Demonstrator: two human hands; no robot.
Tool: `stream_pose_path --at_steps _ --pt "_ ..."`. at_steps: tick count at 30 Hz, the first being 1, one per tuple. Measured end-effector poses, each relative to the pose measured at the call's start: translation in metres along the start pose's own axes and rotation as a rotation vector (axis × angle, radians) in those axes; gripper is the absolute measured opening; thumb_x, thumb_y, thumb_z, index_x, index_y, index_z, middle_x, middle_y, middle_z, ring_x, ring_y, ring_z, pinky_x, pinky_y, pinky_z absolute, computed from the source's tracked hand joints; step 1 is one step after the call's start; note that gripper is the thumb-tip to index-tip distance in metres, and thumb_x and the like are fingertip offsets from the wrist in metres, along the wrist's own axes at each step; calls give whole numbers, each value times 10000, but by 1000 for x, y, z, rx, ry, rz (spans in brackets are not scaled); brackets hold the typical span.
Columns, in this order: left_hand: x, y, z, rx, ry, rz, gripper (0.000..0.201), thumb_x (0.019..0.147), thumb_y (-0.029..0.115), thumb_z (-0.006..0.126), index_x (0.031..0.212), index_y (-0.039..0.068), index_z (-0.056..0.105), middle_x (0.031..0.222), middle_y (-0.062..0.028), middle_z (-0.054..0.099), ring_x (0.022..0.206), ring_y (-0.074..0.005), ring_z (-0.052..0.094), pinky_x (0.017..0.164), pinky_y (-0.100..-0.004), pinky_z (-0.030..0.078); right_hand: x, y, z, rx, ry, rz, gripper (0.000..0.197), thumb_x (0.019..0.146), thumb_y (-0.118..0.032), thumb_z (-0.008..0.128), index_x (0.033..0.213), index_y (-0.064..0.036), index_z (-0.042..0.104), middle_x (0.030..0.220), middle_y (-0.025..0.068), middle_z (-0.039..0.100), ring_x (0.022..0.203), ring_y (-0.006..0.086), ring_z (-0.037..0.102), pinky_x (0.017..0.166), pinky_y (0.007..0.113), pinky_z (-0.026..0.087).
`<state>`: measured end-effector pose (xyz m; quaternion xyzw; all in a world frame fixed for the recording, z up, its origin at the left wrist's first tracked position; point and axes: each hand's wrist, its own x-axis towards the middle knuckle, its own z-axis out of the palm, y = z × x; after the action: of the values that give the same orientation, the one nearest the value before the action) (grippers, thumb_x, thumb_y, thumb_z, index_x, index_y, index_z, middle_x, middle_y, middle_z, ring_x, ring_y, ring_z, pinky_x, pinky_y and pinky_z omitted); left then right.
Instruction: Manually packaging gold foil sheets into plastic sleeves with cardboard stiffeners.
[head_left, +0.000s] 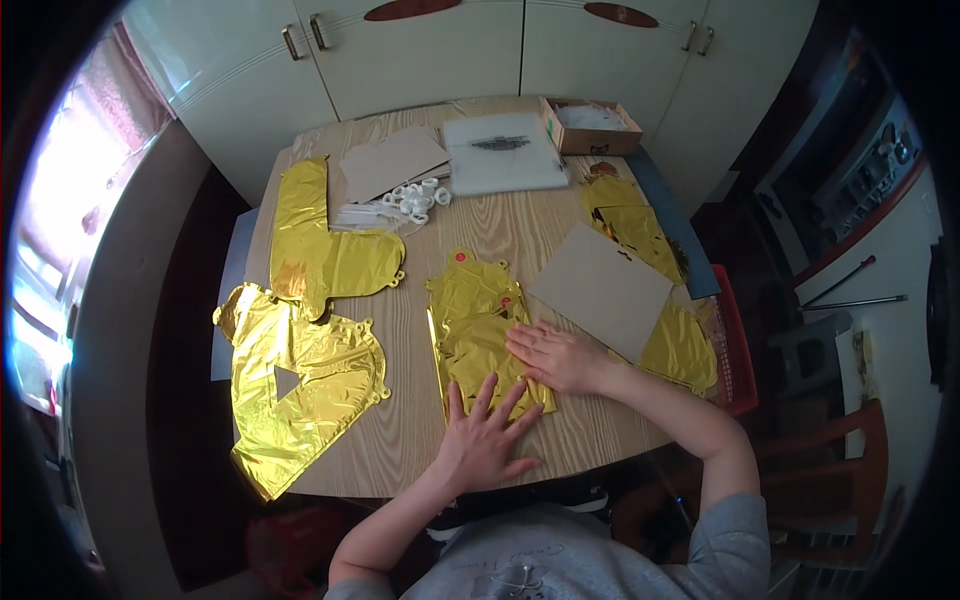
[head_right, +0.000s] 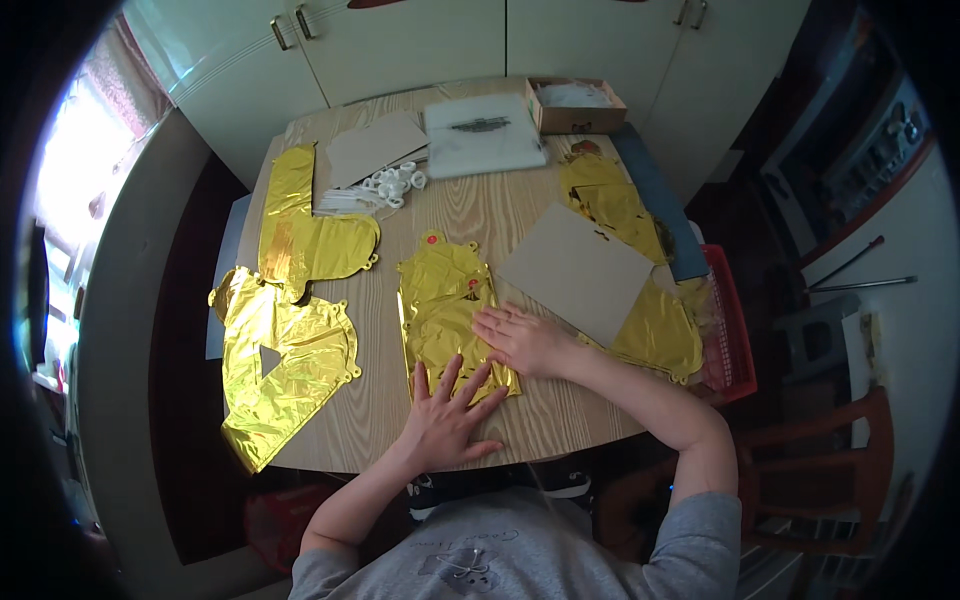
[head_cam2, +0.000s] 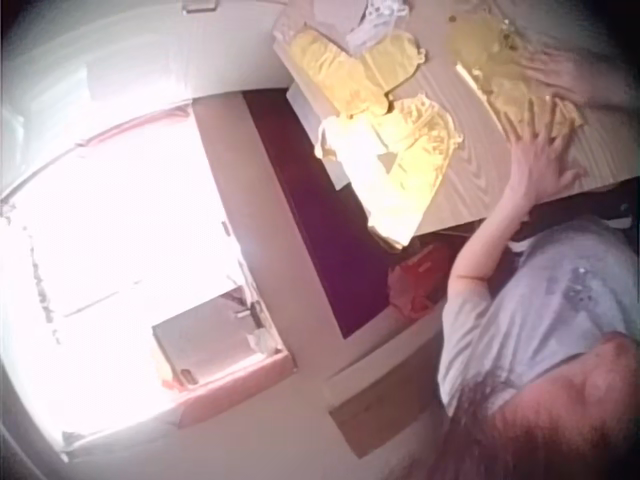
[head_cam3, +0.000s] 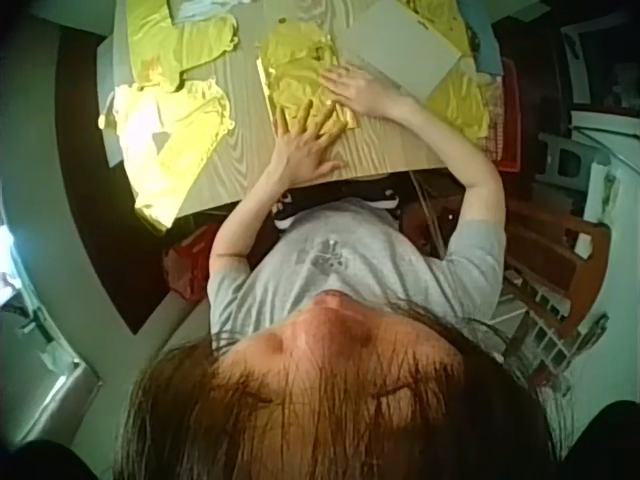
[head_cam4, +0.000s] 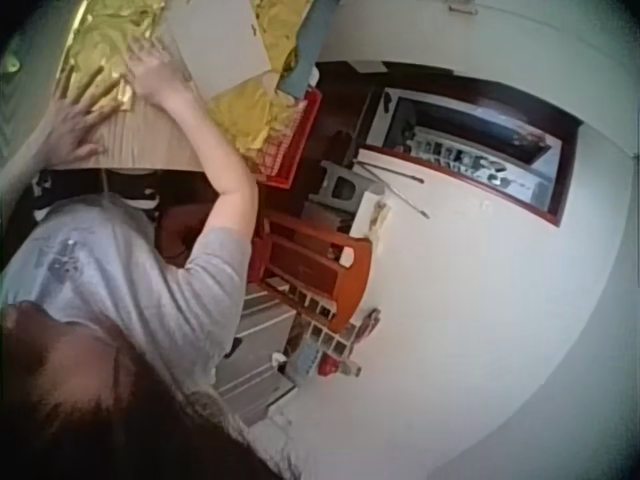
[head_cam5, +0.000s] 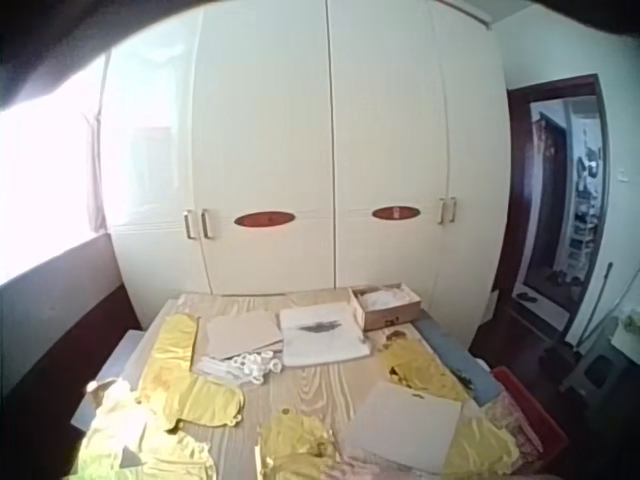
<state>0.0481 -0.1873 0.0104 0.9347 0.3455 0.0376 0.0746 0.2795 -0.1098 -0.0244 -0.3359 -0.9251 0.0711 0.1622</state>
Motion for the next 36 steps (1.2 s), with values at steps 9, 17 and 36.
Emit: stream_pose_path --at_steps 9,17,36 --pt "0 0 0 -2 2 -1 738 818 715 458 1428 300 419 1528 -89 293 1408 -430 192 1004 -772 126 34 30 1 -318 -59 95 534 932 -335 517 1318 33 505 1411 174 475 1338 271 423 1143 419 274" --pt "0 -3 3 -26 -130 -7 735 837 703 438 1447 298 385 1491 -107 356 1388 -441 244 1029 -760 90 70 -52 -23 159 -272 -84 566 924 -345 510 1402 -51 435 1465 137 415 1378 267 362 1147 451 256" --pt "-3 -1 -1 5 -38 -13 782 818 745 423 1472 324 346 1539 -76 293 1417 -436 184 1020 -771 95 123 15 21 -90 -186 47 574 977 -393 407 1469 -109 323 1533 74 310 1426 241 263 1174 459 175"
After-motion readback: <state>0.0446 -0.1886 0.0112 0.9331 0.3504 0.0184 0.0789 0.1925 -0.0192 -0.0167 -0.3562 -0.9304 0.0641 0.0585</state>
